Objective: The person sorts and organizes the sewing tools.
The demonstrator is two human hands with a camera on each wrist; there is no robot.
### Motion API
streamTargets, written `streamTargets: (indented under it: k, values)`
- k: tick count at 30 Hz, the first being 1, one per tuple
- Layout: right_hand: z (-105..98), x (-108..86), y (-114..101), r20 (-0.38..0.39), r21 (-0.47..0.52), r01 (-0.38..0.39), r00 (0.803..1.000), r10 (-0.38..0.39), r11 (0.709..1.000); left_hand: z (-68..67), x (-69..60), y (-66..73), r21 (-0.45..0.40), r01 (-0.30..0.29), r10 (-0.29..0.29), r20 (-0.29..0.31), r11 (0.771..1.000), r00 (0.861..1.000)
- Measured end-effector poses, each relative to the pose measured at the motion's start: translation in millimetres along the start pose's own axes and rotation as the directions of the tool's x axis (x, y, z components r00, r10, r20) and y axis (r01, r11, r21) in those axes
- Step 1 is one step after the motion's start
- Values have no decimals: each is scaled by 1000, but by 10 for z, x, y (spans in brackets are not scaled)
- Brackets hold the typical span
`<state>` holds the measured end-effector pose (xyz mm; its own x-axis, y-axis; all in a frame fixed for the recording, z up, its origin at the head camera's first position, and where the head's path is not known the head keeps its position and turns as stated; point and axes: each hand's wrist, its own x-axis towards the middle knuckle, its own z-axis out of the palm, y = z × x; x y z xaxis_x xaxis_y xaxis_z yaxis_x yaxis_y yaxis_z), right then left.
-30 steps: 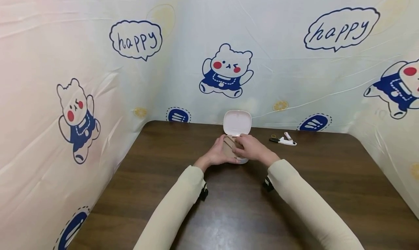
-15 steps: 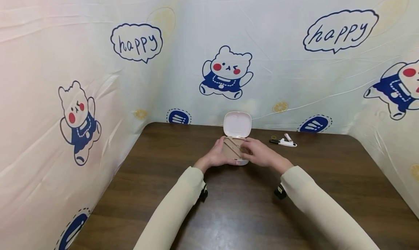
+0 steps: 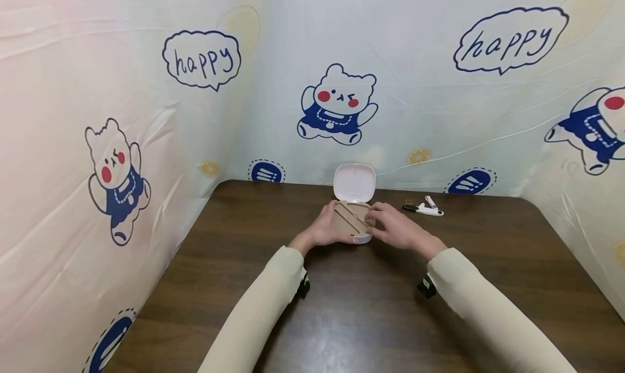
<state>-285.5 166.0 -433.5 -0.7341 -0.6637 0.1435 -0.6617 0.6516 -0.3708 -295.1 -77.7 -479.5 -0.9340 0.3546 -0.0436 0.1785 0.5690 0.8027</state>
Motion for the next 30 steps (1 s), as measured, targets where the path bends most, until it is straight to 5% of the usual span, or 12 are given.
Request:
streamTargets:
  k: [17, 30]
  values:
    - [-47, -173, 289, -27, -42, -51, 998, 50, 998, 7, -2, 8, -2, -3, 3, -16, 1000, 1000]
    - [-99, -367, 654, -37, -124, -214, 977, 211, 969, -4, -20, 24, -20, 11, -12, -11, 1000, 1000]
